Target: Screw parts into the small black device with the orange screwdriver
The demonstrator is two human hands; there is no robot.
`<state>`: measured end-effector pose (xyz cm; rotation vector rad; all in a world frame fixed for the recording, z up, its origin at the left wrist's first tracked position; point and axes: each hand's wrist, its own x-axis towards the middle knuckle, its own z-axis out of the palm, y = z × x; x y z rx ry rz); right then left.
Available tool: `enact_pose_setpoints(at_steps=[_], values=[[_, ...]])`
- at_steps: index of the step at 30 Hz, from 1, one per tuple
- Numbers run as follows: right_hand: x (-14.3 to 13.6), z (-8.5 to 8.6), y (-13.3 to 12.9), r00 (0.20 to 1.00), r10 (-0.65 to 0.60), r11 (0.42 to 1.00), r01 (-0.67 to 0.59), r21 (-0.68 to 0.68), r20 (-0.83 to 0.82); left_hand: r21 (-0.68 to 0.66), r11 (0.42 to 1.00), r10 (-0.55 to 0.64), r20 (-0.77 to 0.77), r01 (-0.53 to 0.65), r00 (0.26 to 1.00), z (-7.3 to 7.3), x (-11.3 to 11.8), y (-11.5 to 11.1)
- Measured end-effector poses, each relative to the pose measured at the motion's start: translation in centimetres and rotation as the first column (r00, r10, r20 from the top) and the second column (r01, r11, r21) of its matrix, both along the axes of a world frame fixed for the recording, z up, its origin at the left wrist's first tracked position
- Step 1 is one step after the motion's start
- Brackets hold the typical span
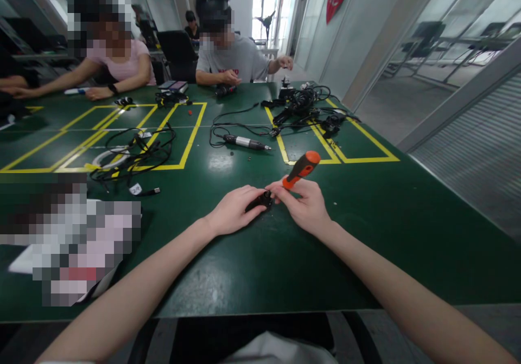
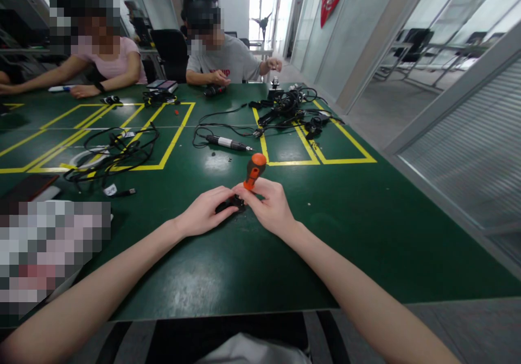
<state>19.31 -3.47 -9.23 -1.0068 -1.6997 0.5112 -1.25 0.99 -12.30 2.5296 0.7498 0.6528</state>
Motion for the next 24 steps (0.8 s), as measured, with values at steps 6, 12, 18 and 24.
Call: enact_pose_setpoints(at_steps=[6, 12, 18, 24], values=[[0.1, -0.1, -0.1, 0.995, -0.089, 0.996, 0.087, 0.036, 0.039, 0.006, 1.0, 0.007, -0.013, -0.006, 1.0, -0.1, 0.1, 0.0], [-0.2, -0.4, -0.1, 0.993, -0.109, 0.987, 0.103, 0.12, 0.046, 0.022, 1.0, 0.001, -0.008, -0.001, 1.0, -0.1, 0.1, -0.1], [-0.9, -0.8, 0.0, 0.996, -0.084, 0.979, 0.085, 0.184, -0.014, 0.027, 1.0, -0.002, 0.005, 0.002, 1.0, -0.2, 0.2, -0.1], [-0.9, -0.5, 0.1, 0.948, -0.146, 0.987, 0.119, -0.11, -0.283, 0.016, 1.0, -0.005, 0.002, 0.005, 1.0, -0.1, 0.3, 0.0]])
